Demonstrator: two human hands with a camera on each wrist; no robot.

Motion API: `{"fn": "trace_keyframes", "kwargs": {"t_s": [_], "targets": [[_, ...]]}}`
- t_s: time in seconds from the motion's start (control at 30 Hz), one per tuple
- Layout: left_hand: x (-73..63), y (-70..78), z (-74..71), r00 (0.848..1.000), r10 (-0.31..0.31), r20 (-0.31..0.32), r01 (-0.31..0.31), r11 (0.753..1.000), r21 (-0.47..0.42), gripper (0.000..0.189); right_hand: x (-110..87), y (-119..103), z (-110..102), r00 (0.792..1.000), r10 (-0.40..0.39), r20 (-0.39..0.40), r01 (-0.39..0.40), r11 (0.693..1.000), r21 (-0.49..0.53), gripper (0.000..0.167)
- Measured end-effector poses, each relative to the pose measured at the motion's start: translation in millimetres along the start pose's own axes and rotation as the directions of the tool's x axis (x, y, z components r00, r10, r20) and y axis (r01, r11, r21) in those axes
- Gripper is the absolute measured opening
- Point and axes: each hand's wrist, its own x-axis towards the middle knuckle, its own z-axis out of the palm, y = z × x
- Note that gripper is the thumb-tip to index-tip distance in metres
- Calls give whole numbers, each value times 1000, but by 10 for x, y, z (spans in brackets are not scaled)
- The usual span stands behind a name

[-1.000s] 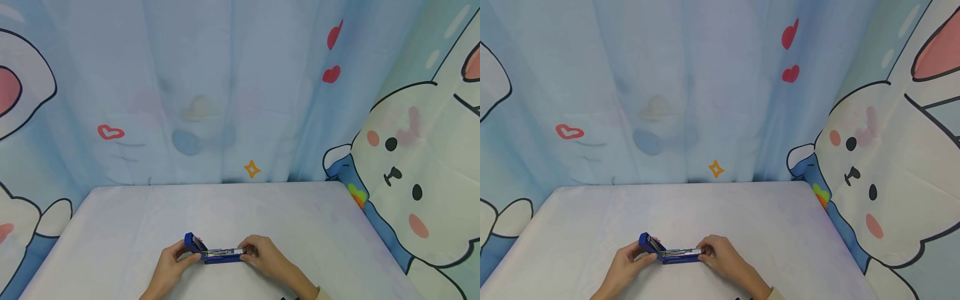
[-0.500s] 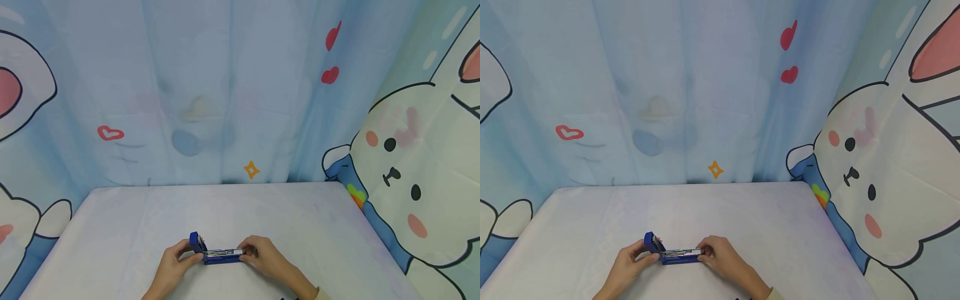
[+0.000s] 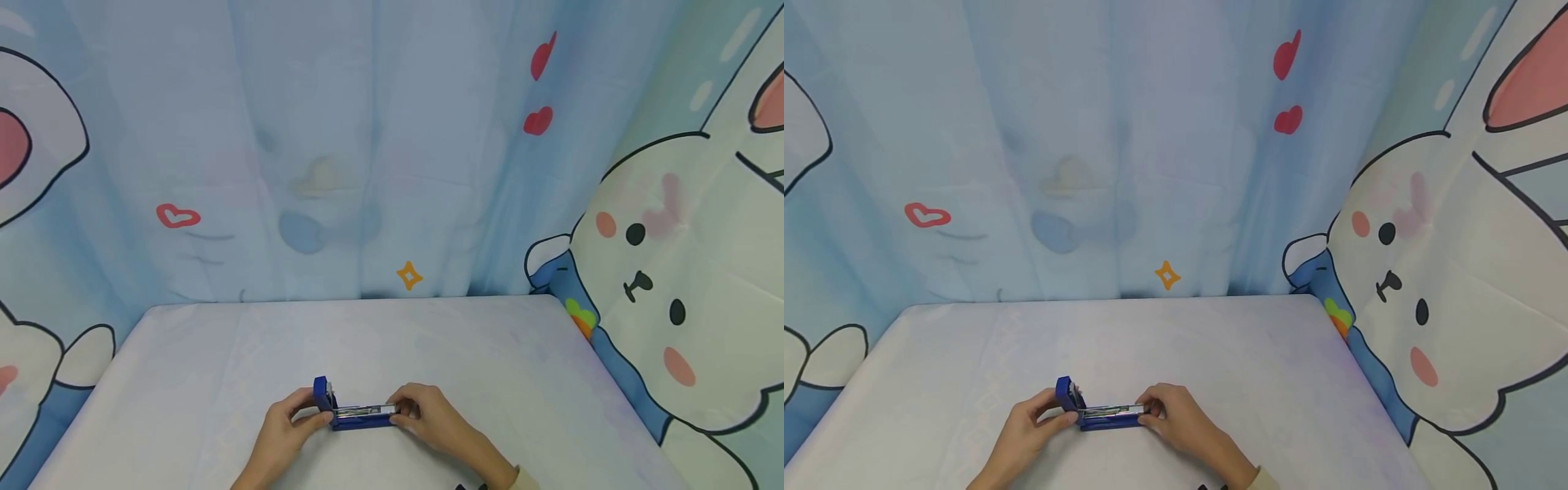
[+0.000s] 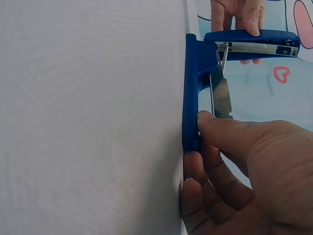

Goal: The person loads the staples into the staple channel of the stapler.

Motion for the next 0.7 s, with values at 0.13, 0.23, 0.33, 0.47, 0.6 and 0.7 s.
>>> {"fn": "trace_keyframes", "kwargs": {"t_s": [0.13, 0.23, 0.33, 0.47, 0.6, 0.7], "targets": [[4, 11, 13, 1000, 4, -2, -4, 1000, -5, 32, 0, 3, -1, 1000, 2, 0, -2, 1000, 1, 17], [-2, 24, 20, 1000, 8, -6, -8, 1000, 4, 33, 2, 5, 3, 1000, 4, 1, -4, 1000, 6, 17], [-8, 40, 27, 1000, 16, -8, -16, 1000, 19, 33, 1, 3, 1, 1000, 5, 0, -5, 1000, 6, 17], [-9, 51, 39, 1000, 19, -11, -19, 999, 36, 33, 3, 0, -1, 1000, 10, 0, -10, 1000, 4, 17], [-9, 49, 47, 1000, 19, -9, -19, 999, 42, 33, 3, 2, -2, 1000, 14, -1, -14, 1000, 4, 17], [-12, 43, 51, 1000, 26, -9, -26, 999, 45, 33, 1, 8, 0, 1000, 18, -2, -18, 1000, 3, 17]]}}
